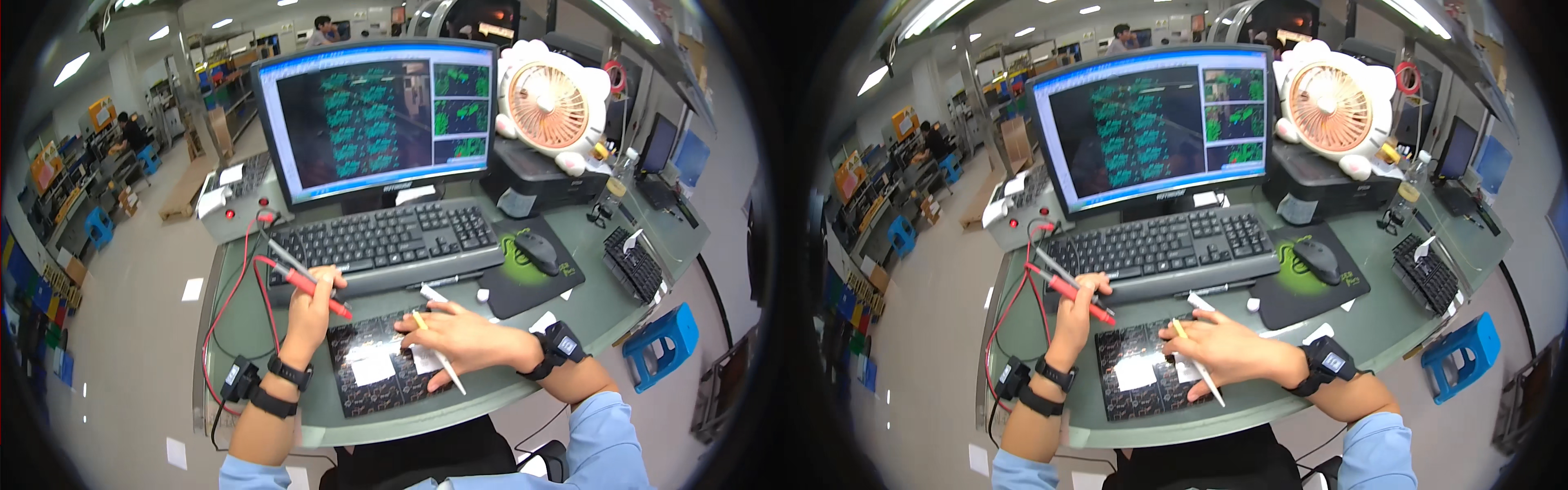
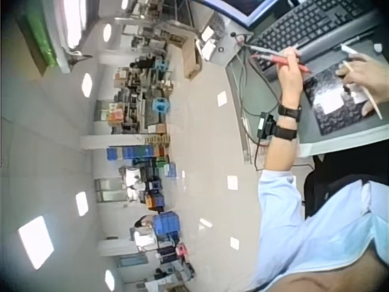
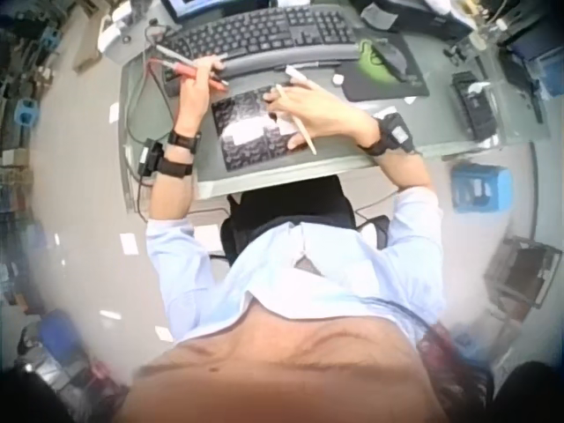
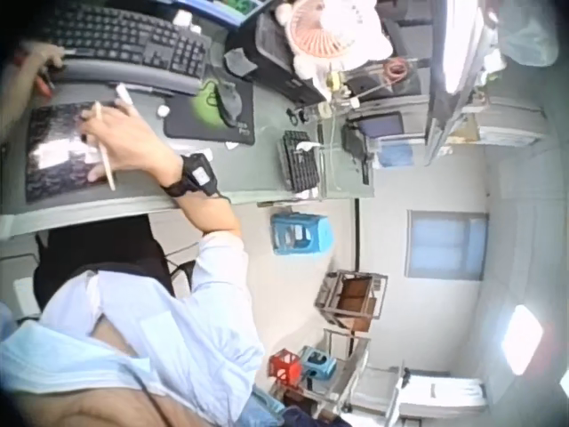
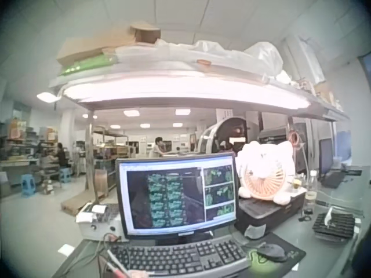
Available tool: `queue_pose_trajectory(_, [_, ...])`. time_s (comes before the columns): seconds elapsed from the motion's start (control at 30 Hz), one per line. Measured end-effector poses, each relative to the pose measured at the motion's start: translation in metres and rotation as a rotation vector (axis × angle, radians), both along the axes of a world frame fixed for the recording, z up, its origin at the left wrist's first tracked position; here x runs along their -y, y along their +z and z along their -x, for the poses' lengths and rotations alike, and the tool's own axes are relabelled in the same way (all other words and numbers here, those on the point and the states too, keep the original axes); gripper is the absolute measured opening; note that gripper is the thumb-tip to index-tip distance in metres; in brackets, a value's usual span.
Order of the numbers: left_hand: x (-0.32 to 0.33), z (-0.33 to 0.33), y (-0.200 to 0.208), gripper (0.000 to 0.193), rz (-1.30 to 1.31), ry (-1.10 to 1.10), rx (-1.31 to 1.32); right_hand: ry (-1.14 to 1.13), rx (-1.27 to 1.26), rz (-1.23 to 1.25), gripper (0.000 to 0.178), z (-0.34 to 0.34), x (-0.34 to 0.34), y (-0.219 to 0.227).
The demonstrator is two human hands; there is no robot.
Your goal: Using a probe and a paint marker to test and mark components on a circuit board while referencing a computer screen.
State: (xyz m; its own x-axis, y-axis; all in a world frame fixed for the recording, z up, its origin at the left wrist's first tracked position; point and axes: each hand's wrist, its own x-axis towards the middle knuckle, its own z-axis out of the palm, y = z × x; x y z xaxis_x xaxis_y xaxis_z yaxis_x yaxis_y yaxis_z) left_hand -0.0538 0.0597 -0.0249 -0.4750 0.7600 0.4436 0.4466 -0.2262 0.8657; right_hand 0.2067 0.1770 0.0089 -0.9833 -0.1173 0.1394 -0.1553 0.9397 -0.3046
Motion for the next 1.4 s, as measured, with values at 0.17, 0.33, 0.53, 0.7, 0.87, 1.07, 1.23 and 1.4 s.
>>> queue_pose_trajectory(0.17, [0.004,-0.007,0.009,0.034,0.087,0.014,0.066,0.022,-0.047,0.017,0.072,0.000,0.006,0.004])
queue_pose_trajectory(0.33, [0.006,-0.010,0.013,0.036,0.161,-0.011,0.091,0.017,-0.074,-0.120,0.071,-0.004,0.021,0.008])
queue_pose_trajectory(0.53, [0.004,0.004,0.005,0.036,-0.063,-0.016,0.116,0.055,-0.063,-0.153,0.054,-0.006,0.023,0.010])
queue_pose_trajectory(0.7, [0.007,0.004,0.021,0.042,-0.216,-0.013,0.325,0.098,-0.055,-0.058,0.043,-0.007,0.020,0.018])
queue_pose_trajectory(0.87, [0.005,0.010,0.026,0.038,-0.431,-0.097,0.534,0.094,-0.148,-0.020,0.035,-0.015,0.017,0.028])
queue_pose_trajectory(1.07, [0.016,0.010,0.025,0.033,-0.571,-0.048,0.791,-0.003,-0.559,-0.221,0.036,-0.014,0.001,0.032])
queue_pose_trajectory(1.23, [0.012,-0.013,0.023,0.034,-0.393,-0.075,0.766,-0.348,-0.796,-0.041,0.024,-0.019,-0.014,0.033])
queue_pose_trajectory(1.4, [0.016,-0.057,0.026,0.043,-0.179,-0.436,0.652,-0.562,-0.790,0.447,0.018,-0.013,-0.006,0.017])
